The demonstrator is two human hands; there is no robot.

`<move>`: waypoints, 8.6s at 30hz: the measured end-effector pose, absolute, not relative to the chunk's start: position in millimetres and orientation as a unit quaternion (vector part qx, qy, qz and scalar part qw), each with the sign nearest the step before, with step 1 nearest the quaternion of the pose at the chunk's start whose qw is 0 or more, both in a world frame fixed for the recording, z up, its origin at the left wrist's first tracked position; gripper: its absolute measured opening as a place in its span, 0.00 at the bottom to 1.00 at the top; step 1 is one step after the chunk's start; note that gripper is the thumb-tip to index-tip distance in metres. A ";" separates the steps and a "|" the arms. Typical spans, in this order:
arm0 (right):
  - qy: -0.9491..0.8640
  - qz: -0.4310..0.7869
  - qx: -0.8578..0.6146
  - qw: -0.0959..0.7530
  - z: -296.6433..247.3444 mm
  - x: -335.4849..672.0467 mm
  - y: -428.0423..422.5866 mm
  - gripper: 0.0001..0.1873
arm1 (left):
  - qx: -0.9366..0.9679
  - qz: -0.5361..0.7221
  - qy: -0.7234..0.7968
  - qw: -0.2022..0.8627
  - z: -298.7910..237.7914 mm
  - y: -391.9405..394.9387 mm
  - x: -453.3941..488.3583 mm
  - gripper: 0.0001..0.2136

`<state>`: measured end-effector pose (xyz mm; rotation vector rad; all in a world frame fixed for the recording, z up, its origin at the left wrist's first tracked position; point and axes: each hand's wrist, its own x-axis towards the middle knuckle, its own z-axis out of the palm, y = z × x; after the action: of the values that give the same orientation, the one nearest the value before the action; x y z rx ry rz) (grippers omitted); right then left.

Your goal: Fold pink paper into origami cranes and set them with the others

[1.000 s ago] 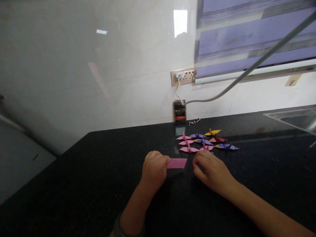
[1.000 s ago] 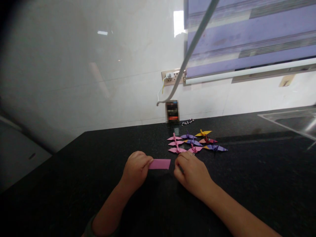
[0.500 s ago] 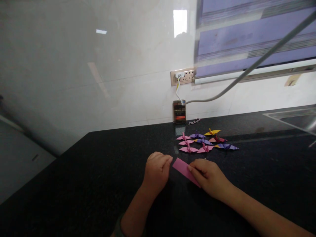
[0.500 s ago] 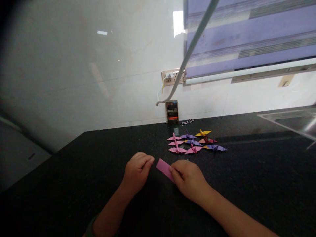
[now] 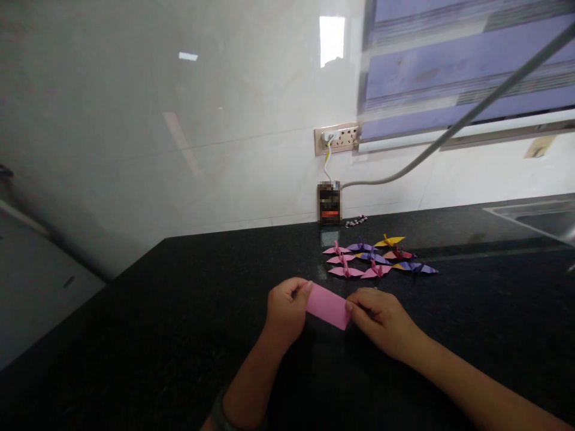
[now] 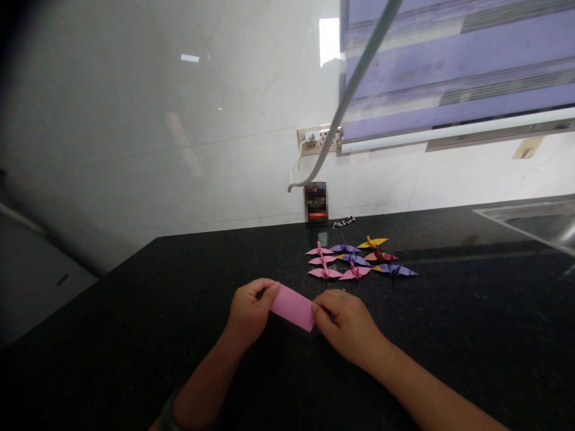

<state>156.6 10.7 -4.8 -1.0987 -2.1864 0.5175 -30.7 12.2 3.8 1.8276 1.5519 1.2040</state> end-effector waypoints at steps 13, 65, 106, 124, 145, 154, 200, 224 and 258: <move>-0.798 0.363 -0.384 0.290 -6.2 153.4 7.3 0.14 | 0.706 0.400 0.498 0.305 1.0 5.4 -18.1 0.11; -0.668 0.521 -0.422 0.322 -13.0 144.0 9.6 0.15 | 0.328 0.486 0.367 0.722 -11.3 4.6 -11.2 0.14; -0.581 0.624 -0.423 0.306 -16.9 147.8 13.4 0.15 | 0.574 0.412 0.530 0.469 -13.0 2.4 -11.5 0.13; -0.566 0.654 -0.393 0.313 -6.4 145.3 9.6 0.11 | 0.601 0.406 0.537 0.431 -14.6 3.0 -13.4 0.15; -0.574 0.646 -0.396 0.309 -4.6 145.1 8.8 0.12 | 0.522 0.415 0.515 0.539 -14.9 3.2 -10.4 0.15; -0.587 0.636 -0.399 0.301 -6.6 147.0 9.7 0.14 | 0.534 0.406 0.516 0.533 -18.7 4.4 -11.5 0.15; -0.662 0.393 -0.466 0.436 -6.7 151.8 11.4 0.10 | 0.518 0.467 0.443 0.563 -4.4 2.1 -7.4 0.10; -0.498 0.722 -0.334 0.345 -7.7 155.8 12.0 0.12 | 0.710 0.313 0.442 0.450 -3.6 -1.3 -12.0 0.13; -0.742 0.392 -0.423 0.343 -9.5 152.8 6.8 0.07 | 0.654 0.400 0.461 0.446 -12.1 3.2 -10.4 0.12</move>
<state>152.8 6.8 -9.5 -1.0992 -1.9289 1.0179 -10.4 3.2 -12.1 1.6210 1.1418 0.9914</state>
